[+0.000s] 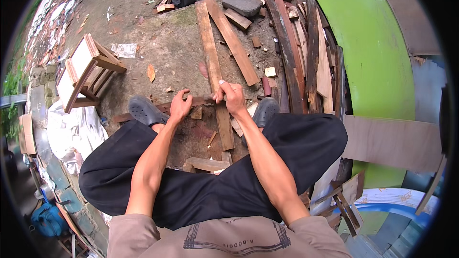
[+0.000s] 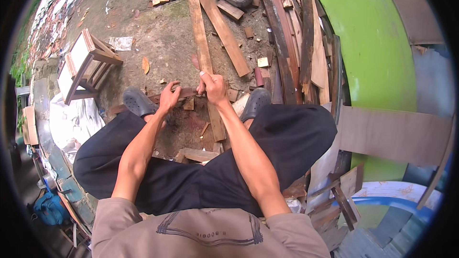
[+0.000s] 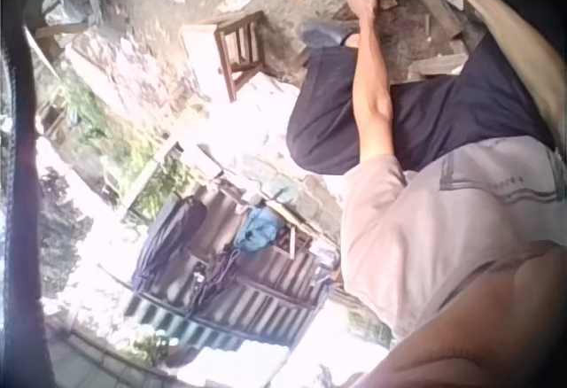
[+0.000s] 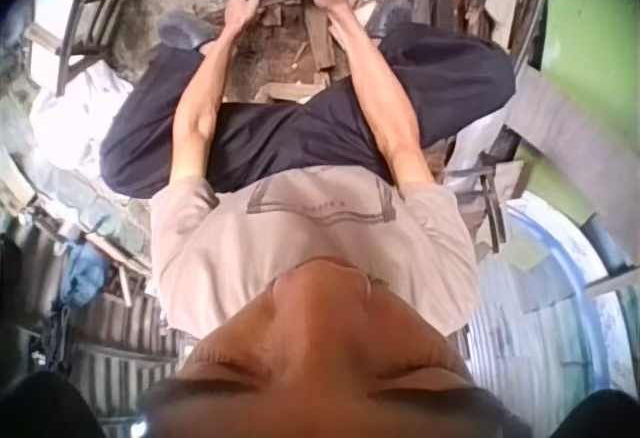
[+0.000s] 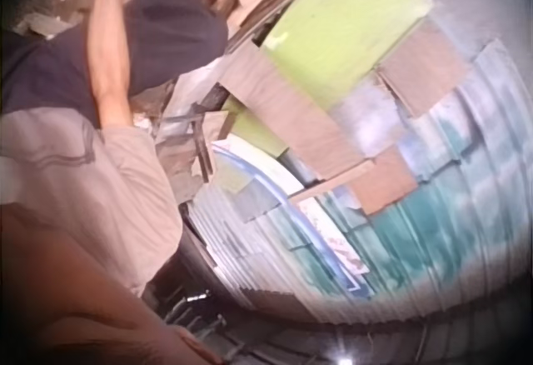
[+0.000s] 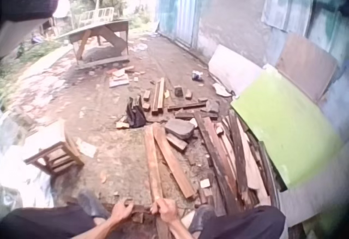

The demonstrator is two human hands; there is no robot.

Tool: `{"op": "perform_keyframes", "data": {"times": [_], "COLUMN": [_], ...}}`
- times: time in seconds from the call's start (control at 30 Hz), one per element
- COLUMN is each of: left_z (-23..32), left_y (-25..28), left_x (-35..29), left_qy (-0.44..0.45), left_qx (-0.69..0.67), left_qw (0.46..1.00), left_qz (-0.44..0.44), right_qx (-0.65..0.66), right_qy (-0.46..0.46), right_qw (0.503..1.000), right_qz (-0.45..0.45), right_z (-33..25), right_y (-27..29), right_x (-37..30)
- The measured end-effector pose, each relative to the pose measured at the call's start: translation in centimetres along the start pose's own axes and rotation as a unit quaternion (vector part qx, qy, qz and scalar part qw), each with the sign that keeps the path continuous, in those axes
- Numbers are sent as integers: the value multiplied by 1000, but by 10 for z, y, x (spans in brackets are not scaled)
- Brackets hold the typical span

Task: The person sits on the ground and uses a hammer to drive nails into a wooden frame. They repeatedly position the frame, strike nails, and adjust the wood pieces during the process.

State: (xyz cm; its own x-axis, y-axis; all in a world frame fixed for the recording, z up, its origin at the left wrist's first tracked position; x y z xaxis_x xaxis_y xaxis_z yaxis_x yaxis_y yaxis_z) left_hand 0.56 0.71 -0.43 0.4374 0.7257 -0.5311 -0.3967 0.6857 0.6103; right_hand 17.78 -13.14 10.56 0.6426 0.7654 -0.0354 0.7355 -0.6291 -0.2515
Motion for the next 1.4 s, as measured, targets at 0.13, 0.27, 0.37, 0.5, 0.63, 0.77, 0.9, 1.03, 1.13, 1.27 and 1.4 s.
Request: {"op": "perform_keyframes", "data": {"times": [0.13,0.27,0.37,0.5,0.63,0.77,0.9,1.03,1.13,1.27,1.4], "left_z": [54,60,62,39,18,14,2,56,89,97,91], "left_y": [-20,-45,-57,-87,-100,-108,-98,-62,-38,-33,-32], "left_x": [-30,-37,-29,4,30,30,19,-9,-31,-36,-37], "left_qy": [-165,-286,-143,-125,-137,-134,-129,-183,-192,-183,-176], "left_qx": [-150,-78,-92,-224,-667,-524,-376,-108,-18,-12,-42], "left_qw": [975,951,977,955,638,791,911,973,978,980,980], "left_qz": [-22,-85,-130,-150,-359,-287,-112,-87,-78,-77,-87], "right_qx": [-100,-199,-233,-292,-338,-314,-282,-146,-138,-416,-628], "right_qy": [-40,-37,-79,-85,-42,-6,-10,2,9,-85,-237], "right_qw": [994,979,968,952,940,946,959,988,976,880,740], "right_qz": [-7,6,46,35,31,83,20,52,171,214,41], "right_z": [7,-1,-4,-7,-8,7,6,8,22,60,76], "right_y": [-3,-26,-28,-41,-67,-64,-61,-35,10,106,141], "right_x": [4,10,13,12,9,7,-7,-8,2,32,70]}}
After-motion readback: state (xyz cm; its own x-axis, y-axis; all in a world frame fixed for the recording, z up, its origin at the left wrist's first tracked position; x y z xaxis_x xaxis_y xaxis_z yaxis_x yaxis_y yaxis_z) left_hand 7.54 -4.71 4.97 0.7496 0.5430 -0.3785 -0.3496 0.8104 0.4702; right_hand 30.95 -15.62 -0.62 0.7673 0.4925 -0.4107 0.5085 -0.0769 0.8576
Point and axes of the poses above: each hand's wrist, its own x-axis towards the middle knuckle, its own y-axis out of the back of the hand, z = x × y, the point moved 1 cm from there along x, towards the middle knuckle, and after that the axes turned 9 degrees about y, right-handed, at the moved point
